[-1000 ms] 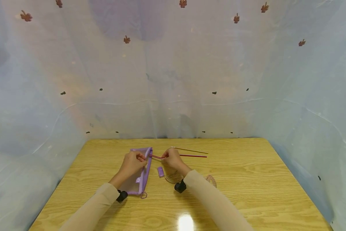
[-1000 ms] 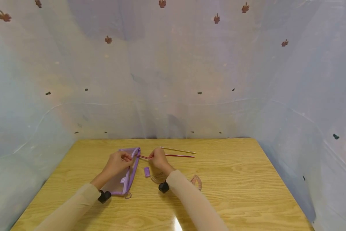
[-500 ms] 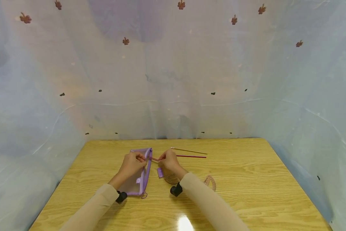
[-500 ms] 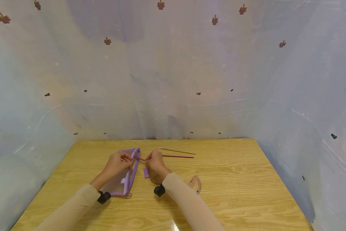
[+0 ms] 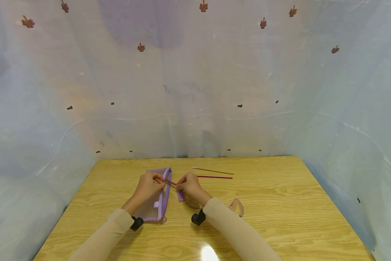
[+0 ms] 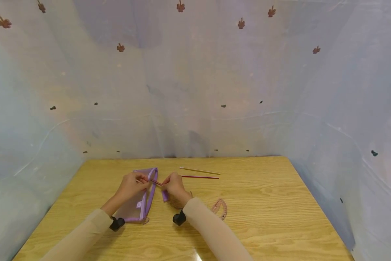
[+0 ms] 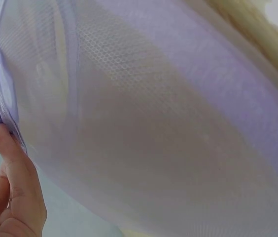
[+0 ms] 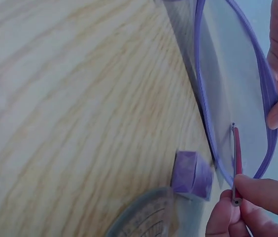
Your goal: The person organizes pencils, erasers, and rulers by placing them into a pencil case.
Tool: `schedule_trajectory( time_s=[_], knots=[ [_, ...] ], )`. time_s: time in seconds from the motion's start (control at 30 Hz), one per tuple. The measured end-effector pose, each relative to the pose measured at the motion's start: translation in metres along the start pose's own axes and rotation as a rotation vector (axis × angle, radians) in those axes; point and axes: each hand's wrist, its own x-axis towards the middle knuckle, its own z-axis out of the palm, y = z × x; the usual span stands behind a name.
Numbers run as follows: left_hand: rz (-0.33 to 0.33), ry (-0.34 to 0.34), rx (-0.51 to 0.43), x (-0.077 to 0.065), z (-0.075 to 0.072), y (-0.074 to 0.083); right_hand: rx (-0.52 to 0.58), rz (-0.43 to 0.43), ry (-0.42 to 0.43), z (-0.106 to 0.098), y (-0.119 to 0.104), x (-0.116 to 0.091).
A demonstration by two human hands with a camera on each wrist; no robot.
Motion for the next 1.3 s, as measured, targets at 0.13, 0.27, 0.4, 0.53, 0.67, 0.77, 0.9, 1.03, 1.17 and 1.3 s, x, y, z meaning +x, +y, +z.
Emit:
schedule_trajectory(
  time_s=[0.13, 0.27, 0.4, 0.53, 0.67, 0.77, 0.9, 1.03, 1.17, 1.3],
  knots=[
    [-0.004, 0.002, -0.004, 0.000, 0.000, 0.000, 0.020, 0.009, -0.010, 0.001, -0.004, -0.002],
    [-0.011, -0.001, -0.015, 0.000, 0.000, 0.000, 0.038, 0.008, -0.026, 0.002, -0.007, -0.004],
    [-0.024, -0.002, -0.020, -0.001, -0.001, 0.001, 0.078, 0.020, -0.055, 0.004, -0.009, -0.006],
    [-0.030, 0.001, -0.023, -0.001, -0.001, 0.001, 0.115, 0.038, -0.078, 0.008, -0.011, -0.008],
    [-0.016, 0.006, -0.027, -0.001, -0.001, 0.000, 0.128, 0.046, -0.086, 0.011, -0.012, -0.010],
    [-0.002, 0.004, -0.031, 0.000, -0.001, -0.001, 0.136, 0.051, -0.091, 0.012, -0.013, -0.011],
    [-0.007, 0.003, -0.029, 0.000, -0.001, -0.002, 0.146, 0.090, -0.106, 0.014, -0.015, -0.013],
    [-0.006, 0.009, -0.024, 0.000, -0.002, -0.002, 0.181, 0.133, -0.118, 0.016, -0.017, -0.017],
    [-0.005, 0.026, -0.022, 0.000, -0.004, 0.000, 0.219, 0.120, -0.123, 0.018, -0.019, -0.019],
    [-0.007, 0.035, -0.011, 0.000, -0.005, 0.002, 0.230, 0.110, -0.131, 0.021, -0.020, -0.021]
  ],
)
